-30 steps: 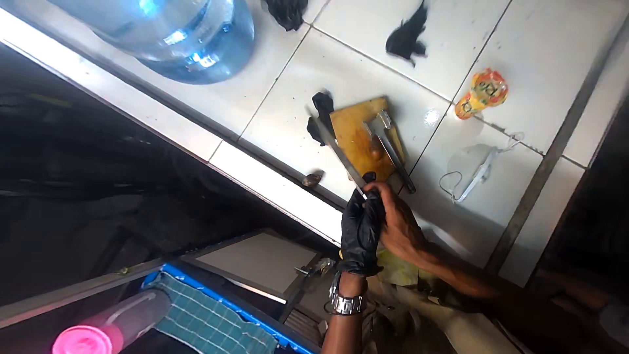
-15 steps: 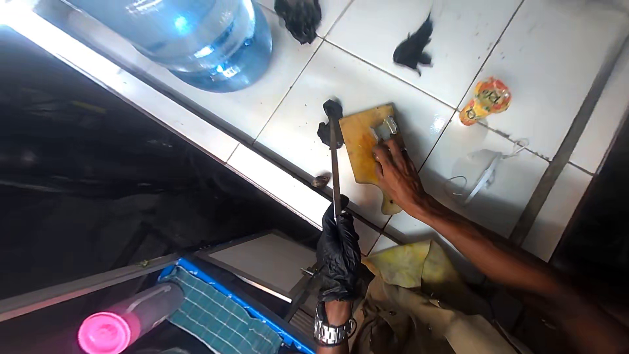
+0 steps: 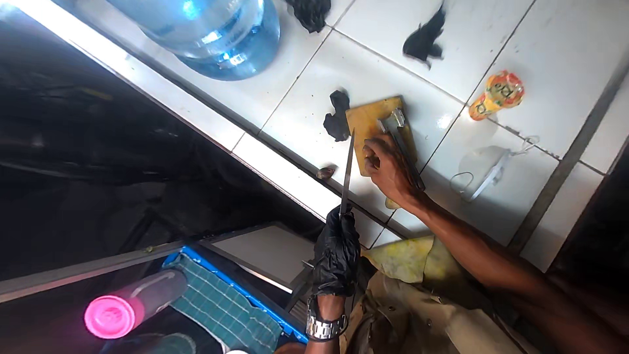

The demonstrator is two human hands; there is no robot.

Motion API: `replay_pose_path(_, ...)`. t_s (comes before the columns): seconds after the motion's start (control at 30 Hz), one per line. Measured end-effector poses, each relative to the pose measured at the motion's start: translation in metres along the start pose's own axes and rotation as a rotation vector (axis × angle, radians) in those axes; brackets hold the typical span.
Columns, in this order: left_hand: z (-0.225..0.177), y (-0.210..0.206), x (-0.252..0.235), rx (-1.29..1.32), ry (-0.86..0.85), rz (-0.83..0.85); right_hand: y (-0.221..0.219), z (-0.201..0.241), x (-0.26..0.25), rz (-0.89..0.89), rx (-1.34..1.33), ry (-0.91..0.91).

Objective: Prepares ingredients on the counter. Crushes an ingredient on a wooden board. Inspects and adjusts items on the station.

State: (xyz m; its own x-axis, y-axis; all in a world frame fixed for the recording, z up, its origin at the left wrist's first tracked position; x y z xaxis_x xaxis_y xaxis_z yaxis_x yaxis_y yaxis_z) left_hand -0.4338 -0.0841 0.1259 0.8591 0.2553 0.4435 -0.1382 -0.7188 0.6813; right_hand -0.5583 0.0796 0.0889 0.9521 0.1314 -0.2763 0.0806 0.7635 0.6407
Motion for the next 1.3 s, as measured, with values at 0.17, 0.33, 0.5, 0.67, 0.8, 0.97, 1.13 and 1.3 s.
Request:
replay_pose_path(0.17,0.005,-0.002,-0.011,-0.085,-0.04,-0.003,-0.001,-0.007,0.006,-0.104,-0.075,-0.072)
replay_pose_path(0.33,0.006,0.001,-0.012,-0.175,-0.152,-0.021,0.0,-0.007,0.005,-0.138,-0.111,-0.08)
replay_pose_path(0.5,0.0,0.004,-0.025,-0.287,-0.1,-0.008,-0.001,-0.008,0.004,-0.115,-0.167,-0.114)
replay_pose_path(0.67,0.001,0.008,-0.029,-0.35,-0.116,-0.015,0.001,-0.008,0.005,-0.104,-0.182,-0.103)
replay_pose_path(0.8,0.004,0.007,-0.031,-0.345,-0.124,-0.004,0.001,-0.009,0.004,-0.101,-0.21,-0.096)
replay_pose_path(0.97,0.003,0.003,-0.03,-0.338,-0.115,-0.005,0.002,-0.007,0.006,-0.083,-0.183,-0.086)
replay_pose_path(1.13,0.001,0.004,-0.031,-0.333,-0.085,0.003,0.038,0.002,0.039,-0.146,0.224,-0.066)
replay_pose_path(1.3,0.002,0.001,-0.031,-0.342,-0.098,0.01,0.049,-0.025,0.053,-0.005,0.331,-0.225)
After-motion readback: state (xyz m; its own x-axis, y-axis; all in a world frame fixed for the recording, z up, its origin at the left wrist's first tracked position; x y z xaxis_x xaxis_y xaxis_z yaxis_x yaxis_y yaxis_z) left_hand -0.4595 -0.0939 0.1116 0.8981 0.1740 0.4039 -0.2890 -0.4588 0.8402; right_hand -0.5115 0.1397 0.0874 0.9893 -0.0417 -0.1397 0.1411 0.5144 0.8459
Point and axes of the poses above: each hand's wrist, its own x-axis away from the middle knuckle, its own y-axis out of the back of the hand, z = x × y, the point moved 6 cm from there along -x, towards the middle knuckle, and after that the axes turned 11 degrees about y, right-handed, at the moved point
